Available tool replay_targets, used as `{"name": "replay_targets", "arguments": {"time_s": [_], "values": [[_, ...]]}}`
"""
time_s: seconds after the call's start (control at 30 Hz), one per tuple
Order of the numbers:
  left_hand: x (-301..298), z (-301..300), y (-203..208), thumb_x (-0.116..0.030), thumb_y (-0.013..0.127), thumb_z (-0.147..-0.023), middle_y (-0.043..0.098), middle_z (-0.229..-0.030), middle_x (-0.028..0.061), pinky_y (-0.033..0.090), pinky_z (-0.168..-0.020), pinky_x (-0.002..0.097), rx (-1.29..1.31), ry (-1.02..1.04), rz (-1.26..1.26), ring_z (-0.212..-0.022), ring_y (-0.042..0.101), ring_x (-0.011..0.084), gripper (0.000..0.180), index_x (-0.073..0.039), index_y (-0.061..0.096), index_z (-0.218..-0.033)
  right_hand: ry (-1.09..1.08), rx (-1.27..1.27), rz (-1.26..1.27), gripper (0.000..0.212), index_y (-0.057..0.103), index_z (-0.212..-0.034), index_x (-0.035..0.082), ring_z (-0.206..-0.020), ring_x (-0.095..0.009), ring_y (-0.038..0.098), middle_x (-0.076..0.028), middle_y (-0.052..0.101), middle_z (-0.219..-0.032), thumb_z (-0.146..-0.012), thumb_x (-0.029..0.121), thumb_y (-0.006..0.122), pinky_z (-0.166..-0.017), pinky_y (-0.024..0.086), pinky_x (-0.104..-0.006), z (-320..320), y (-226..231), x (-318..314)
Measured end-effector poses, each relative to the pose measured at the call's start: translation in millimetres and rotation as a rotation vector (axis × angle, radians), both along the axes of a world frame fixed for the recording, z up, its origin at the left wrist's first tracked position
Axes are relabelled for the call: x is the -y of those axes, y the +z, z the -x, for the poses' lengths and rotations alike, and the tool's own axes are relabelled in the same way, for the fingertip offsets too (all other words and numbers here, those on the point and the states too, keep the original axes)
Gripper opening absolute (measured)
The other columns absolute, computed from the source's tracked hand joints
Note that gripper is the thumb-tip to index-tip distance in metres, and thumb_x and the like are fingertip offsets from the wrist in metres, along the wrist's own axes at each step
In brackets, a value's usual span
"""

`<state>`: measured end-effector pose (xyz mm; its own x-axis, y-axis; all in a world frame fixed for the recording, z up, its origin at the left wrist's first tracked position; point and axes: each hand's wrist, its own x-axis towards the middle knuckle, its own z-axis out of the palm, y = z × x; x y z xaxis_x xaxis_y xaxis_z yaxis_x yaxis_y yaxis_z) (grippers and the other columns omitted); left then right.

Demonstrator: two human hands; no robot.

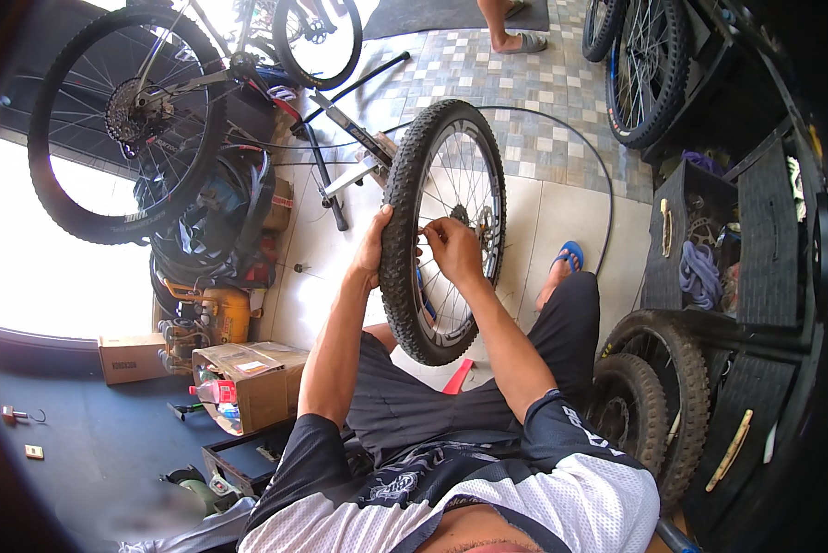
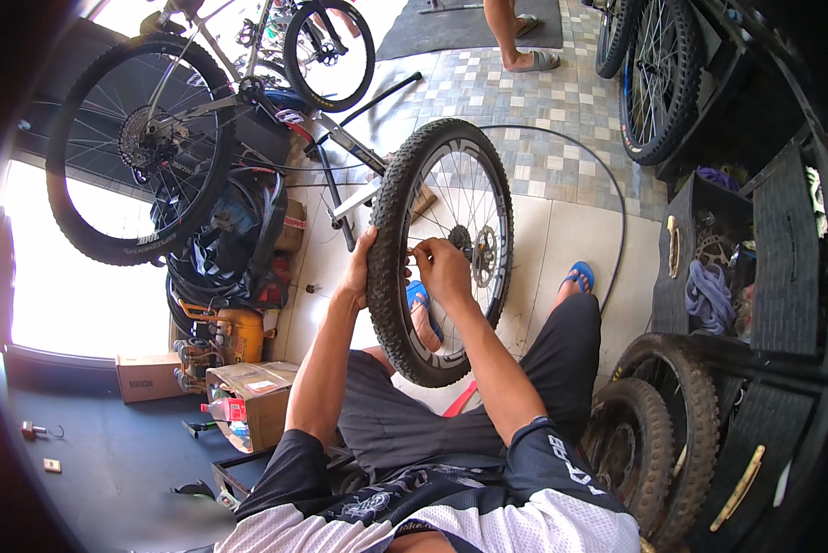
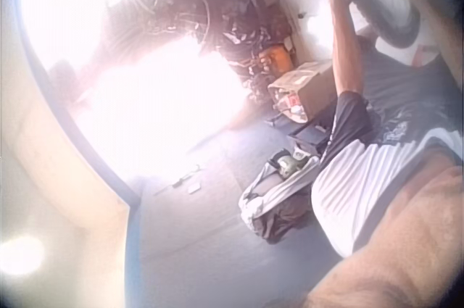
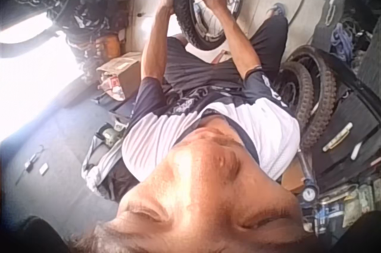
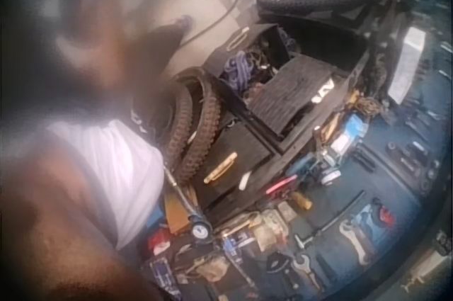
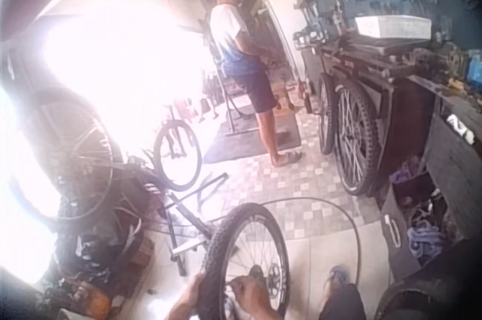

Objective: The person removes a bicycle tire from the rim, uses a pressure gauge to check the tire pressure, and then reattaches the tire to the rim.

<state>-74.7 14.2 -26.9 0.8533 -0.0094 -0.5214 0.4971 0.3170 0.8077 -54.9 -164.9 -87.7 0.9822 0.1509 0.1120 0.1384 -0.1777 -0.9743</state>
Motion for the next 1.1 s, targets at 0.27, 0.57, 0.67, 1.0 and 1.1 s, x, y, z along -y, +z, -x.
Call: {"name": "replay_targets", "arguments": {"time_s": [0.27, 0.57, 0.67, 1.0, 1.1], "values": [[-2.4, 2.1, 0.1, -0.068, 0.054, -0.101, 0.072, -0.100, 0.0146, 0.065, -0.063, 0.0399, 0.021, 0.000, -0.028, -0.076, 0.076, 0.0269, 0.069, -0.003, 0.065, -0.121, -0.020, 0.159, 0.185, 0.015, 0.074, -0.097, 0.002, -0.087, -0.041, 0.072, -0.019, 0.073, -0.095, -0.098, 0.015, 0.068, -0.079, 0.056, -0.0509, 2.0, 15.7, 0.7], [-1.1, -0.3, 1.5, -0.069, 0.055, -0.100, 0.073, -0.099, 0.0143, 0.065, -0.063, 0.0399, 0.003, 0.004, -0.037, -0.077, 0.076, 0.0265, 0.071, -0.002, 0.065, -0.121, 0.027, 0.066, 0.147, 0.015, 0.073, -0.095, 0.001, -0.085, -0.043, 0.072, -0.022, 0.072, -0.092, -0.097, 0.015, 0.069, -0.078, 0.056, -0.0519, -5.5, 9.4, -0.2], [-3.0, 0.8, 0.5, -0.069, 0.055, -0.100, 0.072, -0.099, 0.0145, 0.065, -0.063, 0.0397, 0.012, -0.004, -0.037, -0.077, 0.076, 0.0266, 0.071, -0.002, 0.064, -0.121, 0.034, 0.114, 0.166, 0.015, 0.072, -0.094, 0.001, -0.087, -0.043, 0.072, -0.022, 0.073, -0.093, -0.096, 0.015, 0.069, -0.078, 0.056, -0.0513, -3.7, 11.5, -0.8], [-2.6, -2.7, 1.7, -0.070, 0.055, -0.100, 0.071, -0.099, 0.0147, 0.065, -0.063, 0.0388, 0.011, 0.004, -0.033, -0.076, 0.075, 0.0261, 0.072, -0.001, 0.065, -0.120, 0.040, 0.138, 0.214, 0.013, 0.074, -0.095, 0.002, -0.082, -0.040, 0.073, -0.020, 0.074, -0.091, -0.095, 0.015, 0.072, -0.073, 0.056, -0.0488, -11.3, 9.4, -2.1], [-2.2, -3.9, 3.2, -0.069, 0.055, -0.101, 0.071, -0.098, 0.0144, 0.065, -0.063, 0.0385, 0.028, -0.013, -0.028, -0.075, 0.075, 0.0258, 0.072, -0.001, 0.065, -0.120, 0.023, 0.224, 0.277, 0.012, 0.073, -0.095, 0.002, -0.083, -0.040, 0.073, -0.021, 0.074, -0.092, -0.095, 0.013, 0.071, -0.075, 0.057, -0.0498, -11.0, 14.8, -2.4]]}}
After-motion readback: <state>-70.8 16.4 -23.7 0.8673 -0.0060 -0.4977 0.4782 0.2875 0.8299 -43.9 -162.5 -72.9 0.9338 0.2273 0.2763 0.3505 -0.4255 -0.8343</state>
